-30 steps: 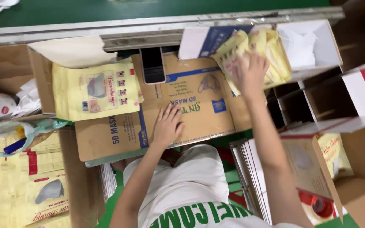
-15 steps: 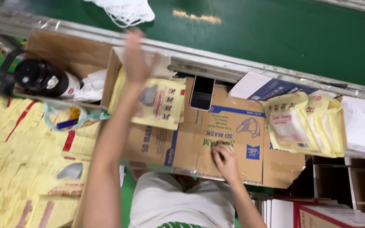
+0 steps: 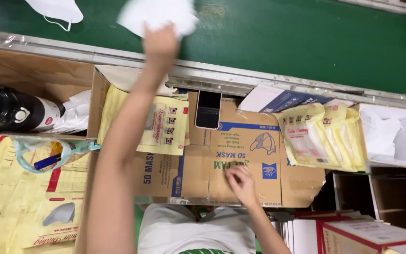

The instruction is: The person packs stacks of face masks into plastic bags by hand, places the bags into cardboard boxes, and seals a box using a tape dispenser.

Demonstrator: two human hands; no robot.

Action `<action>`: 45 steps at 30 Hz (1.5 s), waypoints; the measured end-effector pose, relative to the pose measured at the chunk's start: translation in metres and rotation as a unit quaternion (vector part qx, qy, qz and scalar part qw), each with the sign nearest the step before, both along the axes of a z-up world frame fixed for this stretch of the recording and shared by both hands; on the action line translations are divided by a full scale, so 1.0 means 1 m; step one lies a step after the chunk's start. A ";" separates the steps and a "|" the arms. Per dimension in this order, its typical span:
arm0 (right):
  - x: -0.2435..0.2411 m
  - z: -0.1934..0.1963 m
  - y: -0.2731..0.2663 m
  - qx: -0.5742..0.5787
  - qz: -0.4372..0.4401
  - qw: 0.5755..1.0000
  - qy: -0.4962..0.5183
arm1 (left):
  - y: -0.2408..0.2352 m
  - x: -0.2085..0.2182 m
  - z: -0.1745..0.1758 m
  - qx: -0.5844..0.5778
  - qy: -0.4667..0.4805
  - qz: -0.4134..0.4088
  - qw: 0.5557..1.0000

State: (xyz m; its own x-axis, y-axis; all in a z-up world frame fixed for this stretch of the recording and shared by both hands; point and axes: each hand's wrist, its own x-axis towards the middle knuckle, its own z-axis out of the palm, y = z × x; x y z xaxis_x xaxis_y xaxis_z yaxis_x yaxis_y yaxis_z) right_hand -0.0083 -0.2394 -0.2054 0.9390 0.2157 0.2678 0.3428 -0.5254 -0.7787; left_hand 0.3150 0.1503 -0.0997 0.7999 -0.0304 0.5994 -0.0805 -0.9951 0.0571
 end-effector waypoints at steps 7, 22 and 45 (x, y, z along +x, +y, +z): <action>0.050 0.064 0.027 0.511 -0.054 0.855 0.072 | -0.168 -0.259 0.095 -0.423 0.332 -0.379 0.753; -0.005 0.034 -0.016 0.126 0.009 0.992 0.004 | -0.174 -0.294 -0.039 -0.413 0.275 -0.325 0.805; -0.013 0.035 0.008 0.411 -0.117 0.893 0.140 | -0.164 -0.313 -0.057 -0.636 0.311 -0.213 0.674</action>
